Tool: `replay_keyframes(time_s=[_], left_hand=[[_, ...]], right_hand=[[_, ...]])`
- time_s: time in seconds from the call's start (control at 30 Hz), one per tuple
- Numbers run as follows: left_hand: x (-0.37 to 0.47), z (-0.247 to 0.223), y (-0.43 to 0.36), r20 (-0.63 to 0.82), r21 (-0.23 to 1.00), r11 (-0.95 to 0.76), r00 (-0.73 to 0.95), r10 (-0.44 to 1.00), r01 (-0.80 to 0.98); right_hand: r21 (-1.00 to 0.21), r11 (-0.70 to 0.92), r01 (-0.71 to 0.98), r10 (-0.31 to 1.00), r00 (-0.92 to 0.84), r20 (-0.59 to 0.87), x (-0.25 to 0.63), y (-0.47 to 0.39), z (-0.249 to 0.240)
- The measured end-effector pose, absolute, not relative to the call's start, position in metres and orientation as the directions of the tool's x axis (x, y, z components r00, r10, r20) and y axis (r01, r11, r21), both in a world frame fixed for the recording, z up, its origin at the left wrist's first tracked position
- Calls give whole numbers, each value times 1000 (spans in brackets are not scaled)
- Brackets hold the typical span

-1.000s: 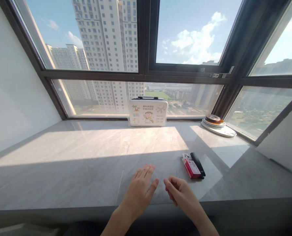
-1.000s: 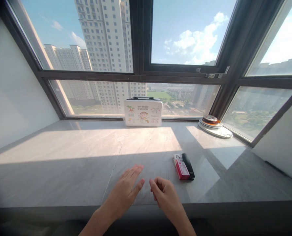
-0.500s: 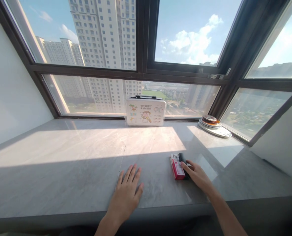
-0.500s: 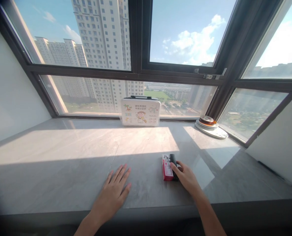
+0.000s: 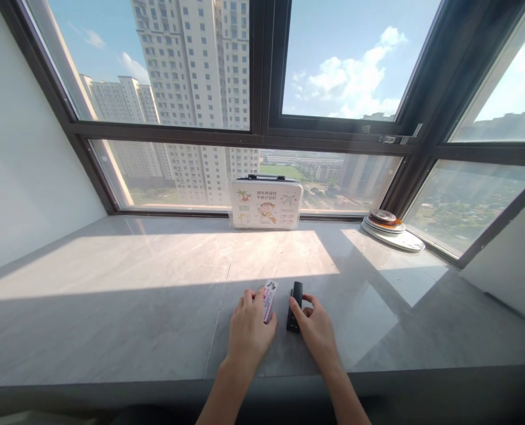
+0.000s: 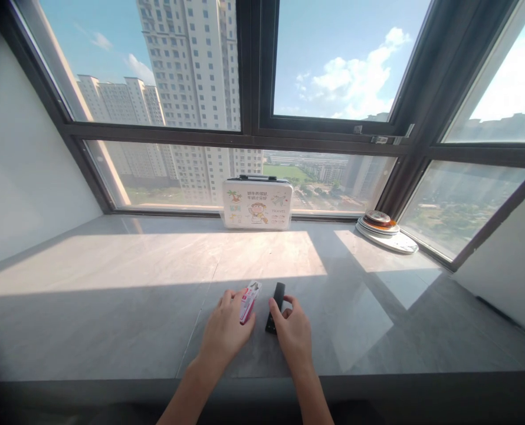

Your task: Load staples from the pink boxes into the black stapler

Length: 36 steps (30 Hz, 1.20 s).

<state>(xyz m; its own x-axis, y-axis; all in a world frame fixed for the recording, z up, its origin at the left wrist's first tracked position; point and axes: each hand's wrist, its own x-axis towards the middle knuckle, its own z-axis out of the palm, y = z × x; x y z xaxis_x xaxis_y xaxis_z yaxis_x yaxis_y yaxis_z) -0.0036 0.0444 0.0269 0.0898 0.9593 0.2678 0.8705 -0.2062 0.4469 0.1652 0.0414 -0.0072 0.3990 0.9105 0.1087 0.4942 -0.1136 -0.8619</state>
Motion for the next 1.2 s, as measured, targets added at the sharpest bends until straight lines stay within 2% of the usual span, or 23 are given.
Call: replay_keyframes(time_s=[0.23, 0.4, 0.6, 0.73, 0.9, 1.07, 1.13, 1.2], left_hand=[[-48, 9, 70, 364, 513, -190, -11, 931, 837], [-72, 12, 107, 326, 495, -108, -69, 943, 862], [-102, 3, 75, 343, 477, -59, -124, 931, 877], [-116, -5, 49, 312, 415, -68, -72, 947, 907], [-88, 8, 43, 447, 309, -156, 1, 894, 938], [-30, 20, 51, 433, 349, -425, 259, 864, 835], [-18, 18, 56, 436, 373, -413, 236, 868, 831], [-15, 13, 57, 442, 400, -335, 140, 886, 853]], right_hand=[[-878, -96, 469, 939, 334, 76, 180, 32, -7], [-872, -97, 480, 938, 336, 80, 177, 29, -4], [-865, -96, 492, 937, 339, 88, 177, 29, -4], [-860, -95, 502, 936, 339, 95, 177, 31, -5], [-860, -90, 502, 944, 318, 87, 175, 24, -3], [-861, -92, 500, 954, 293, 68, 172, 11, -2], [-855, -83, 512, 961, 270, 68, 177, 8, 0], [-834, -60, 548, 965, 246, 93, 186, 7, 5]])
